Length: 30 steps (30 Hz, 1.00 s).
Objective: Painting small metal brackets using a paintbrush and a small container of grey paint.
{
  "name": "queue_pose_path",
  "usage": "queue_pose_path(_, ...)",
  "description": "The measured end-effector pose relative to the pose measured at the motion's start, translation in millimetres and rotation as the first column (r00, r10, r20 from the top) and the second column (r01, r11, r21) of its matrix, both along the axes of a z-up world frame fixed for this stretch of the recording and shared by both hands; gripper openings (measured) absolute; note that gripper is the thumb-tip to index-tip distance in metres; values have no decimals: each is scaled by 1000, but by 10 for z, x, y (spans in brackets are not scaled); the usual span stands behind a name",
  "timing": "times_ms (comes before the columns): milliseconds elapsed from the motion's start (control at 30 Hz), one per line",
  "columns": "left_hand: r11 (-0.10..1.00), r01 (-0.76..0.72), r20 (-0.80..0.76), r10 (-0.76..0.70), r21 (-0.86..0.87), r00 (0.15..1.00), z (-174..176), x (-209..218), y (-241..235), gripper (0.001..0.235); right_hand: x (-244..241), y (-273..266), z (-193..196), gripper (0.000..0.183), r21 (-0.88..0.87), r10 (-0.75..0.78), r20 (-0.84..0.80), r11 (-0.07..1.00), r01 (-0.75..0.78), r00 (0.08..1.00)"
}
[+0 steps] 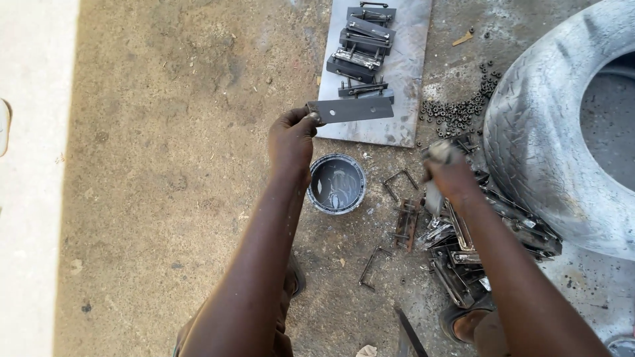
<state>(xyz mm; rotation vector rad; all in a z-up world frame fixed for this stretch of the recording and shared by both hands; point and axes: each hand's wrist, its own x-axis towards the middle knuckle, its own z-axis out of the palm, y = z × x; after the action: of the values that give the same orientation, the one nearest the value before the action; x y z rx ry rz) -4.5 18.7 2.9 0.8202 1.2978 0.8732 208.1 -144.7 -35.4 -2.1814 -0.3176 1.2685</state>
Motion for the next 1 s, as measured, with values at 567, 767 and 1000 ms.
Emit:
queue_pose_path(567, 993, 77, 20, -79, 92, 997, 159, 204, -266, 8, -1255, -1594, -2791, 52, -609, 215, -24, 772, -185, 976)
queue_pose_path(767, 992, 85, 24, -87, 98, 996, 250, 200, -286, 11, -1718, -1793, -3197, 53, -618, 149, -75, 769, -163, 986)
queue_pose_path(1000, 994, 79, -12, -78, 78, 997, 297, 176, -291, 16, -1817, -1750, -3411, 30, -602, 100, -5, 794, -83, 995)
